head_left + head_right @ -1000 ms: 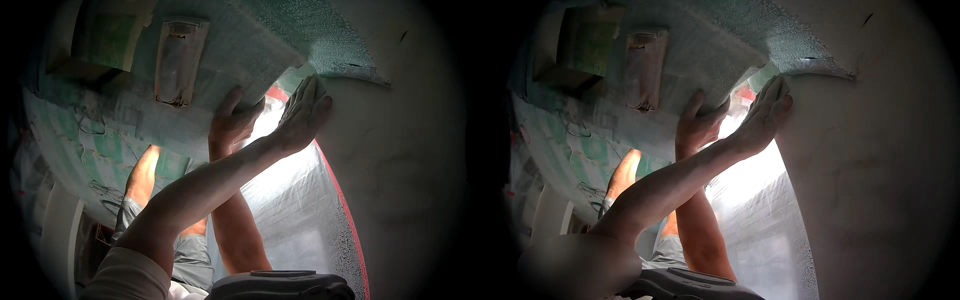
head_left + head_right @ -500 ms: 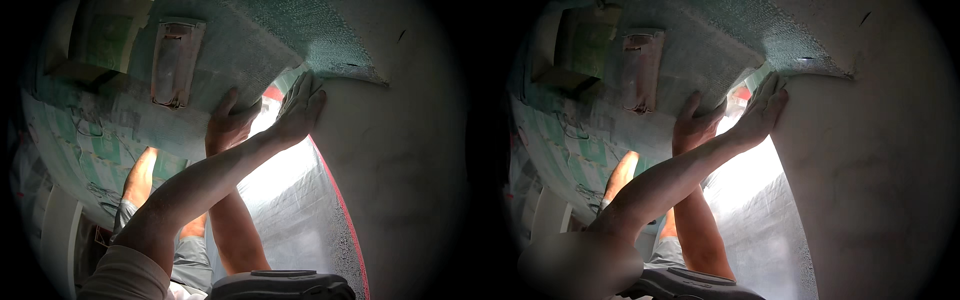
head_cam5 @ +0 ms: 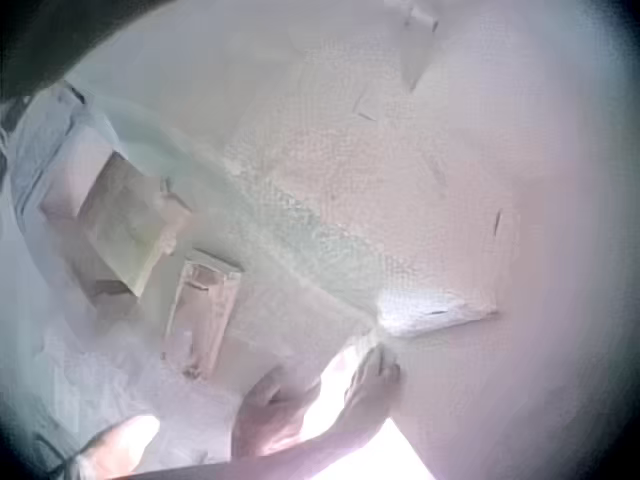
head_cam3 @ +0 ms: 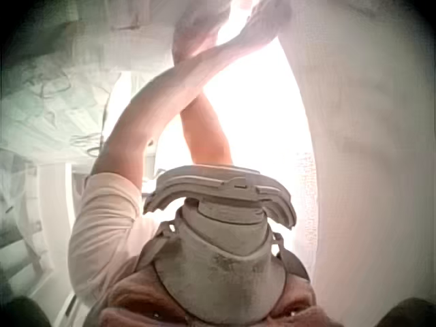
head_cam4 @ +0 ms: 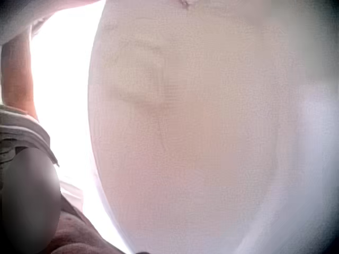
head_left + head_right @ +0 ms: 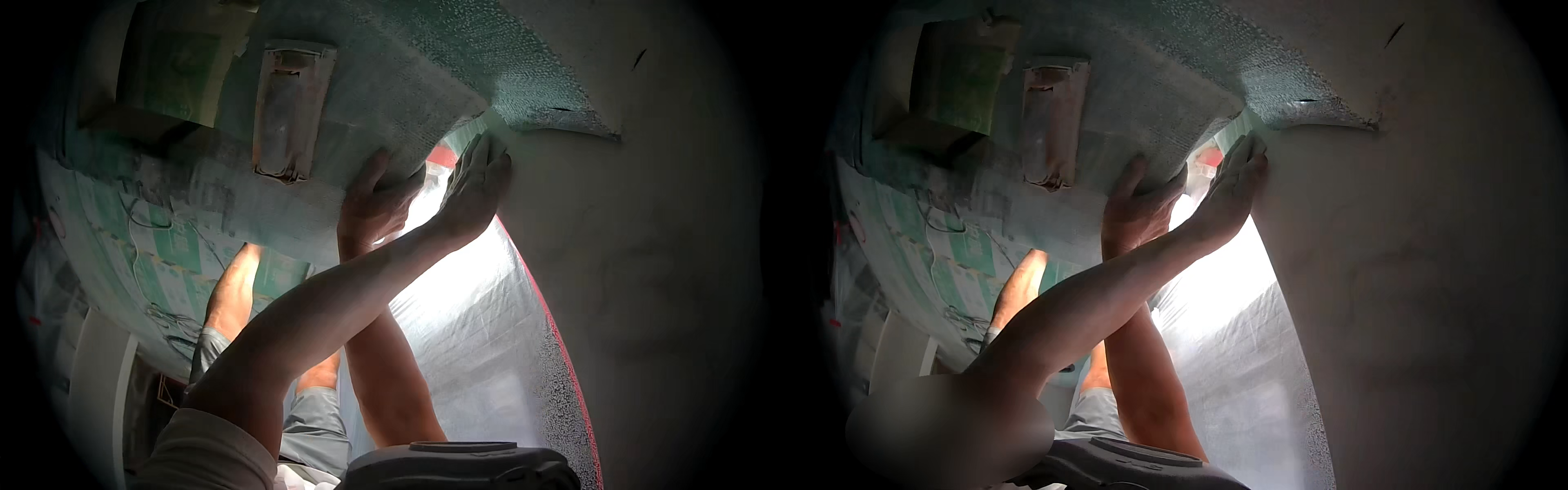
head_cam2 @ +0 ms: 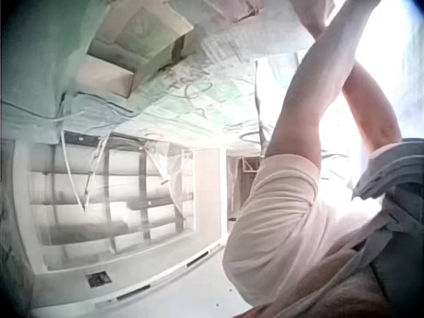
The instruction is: The person applies a strip of wallpaper to a ceiling corner using a smoothing tool. They then retrieve a new sheet of wallpaper, fold it, and apply it to the ceiling surface, smoothing it out with their hands.
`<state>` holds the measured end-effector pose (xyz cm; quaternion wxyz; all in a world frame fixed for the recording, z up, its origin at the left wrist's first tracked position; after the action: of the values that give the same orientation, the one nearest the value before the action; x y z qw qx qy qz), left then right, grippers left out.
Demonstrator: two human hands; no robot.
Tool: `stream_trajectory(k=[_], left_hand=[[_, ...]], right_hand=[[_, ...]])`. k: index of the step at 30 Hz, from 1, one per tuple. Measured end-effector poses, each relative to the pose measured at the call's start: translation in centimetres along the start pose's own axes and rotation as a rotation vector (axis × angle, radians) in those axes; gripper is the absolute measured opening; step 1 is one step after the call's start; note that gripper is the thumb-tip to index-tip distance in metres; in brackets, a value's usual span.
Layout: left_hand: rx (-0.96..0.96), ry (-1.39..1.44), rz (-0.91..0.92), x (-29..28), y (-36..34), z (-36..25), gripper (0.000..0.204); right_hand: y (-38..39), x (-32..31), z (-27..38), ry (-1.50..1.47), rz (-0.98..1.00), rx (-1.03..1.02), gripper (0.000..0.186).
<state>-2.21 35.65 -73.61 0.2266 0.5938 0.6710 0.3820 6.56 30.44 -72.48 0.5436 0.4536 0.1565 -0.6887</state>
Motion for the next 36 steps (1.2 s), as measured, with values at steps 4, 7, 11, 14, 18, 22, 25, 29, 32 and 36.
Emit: stream_trajectory(k=[4,7,11,14,18,22,25,29,32,36], left_hand=[[-0.009,-0.185,-0.116,-3.2,-11.7,3.0,0.054],[-0.073,-0.035,-0.115,-2.5,-12.4,2.0,0.049],[0.142,-0.139,-0.130,0.3,-9.2,0.9,0.054],[0.228,-0.005,-0.087,0.4,-4.1,-1.3,0.040],[0.086,-1.288,0.165,1.7,-9.7,-2.5,0.038],[0.135,-1.037,0.048,-0.2,-12.5,-4.3,0.039],[0.171,-1.034,0.056,0.6,-11.1,-4.7,0.040],[0.214,-0.489,0.002,1.3,-6.2,-5.4,0.042],[0.661,-0.439,-0.287,0.1,0.3,-7.4,0.044],[0.138,0.096,0.006,-0.8,-3.7,-6.2,0.047]], right_hand=[[1.3,0.8,2.0,-0.029,0.052,-0.029,0.080],[1.0,0.6,1.3,-0.020,0.031,-0.025,0.080],[0.3,0.1,0.1,0.003,0.004,-0.011,0.080],[0.0,-0.2,-0.8,0.009,-0.014,0.003,0.079],[0.3,-0.2,-0.1,-0.003,-0.001,-0.018,0.079],[0.3,0.3,0.4,-0.020,0.009,-0.036,0.079],[0.6,-0.1,-0.1,-0.011,0.013,-0.030,0.079],[0.0,-1.2,-0.7,0.008,-0.018,-0.017,0.079],[0.6,-0.8,-1.0,-0.007,0.005,-0.005,0.079],[0.5,-0.6,-0.3,-0.005,0.008,-0.017,0.078]])
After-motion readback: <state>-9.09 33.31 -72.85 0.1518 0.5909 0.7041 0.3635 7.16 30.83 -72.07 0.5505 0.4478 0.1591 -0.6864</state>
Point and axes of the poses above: each hand's wrist, its own y-axis away from the middle knuckle, its own x-axis out of the palm, z = x × y, the point moved 8 cm from there along -y, towards the middle knuckle, and after that the axes turned 13 degrees about -x, right-handed, at the moved point
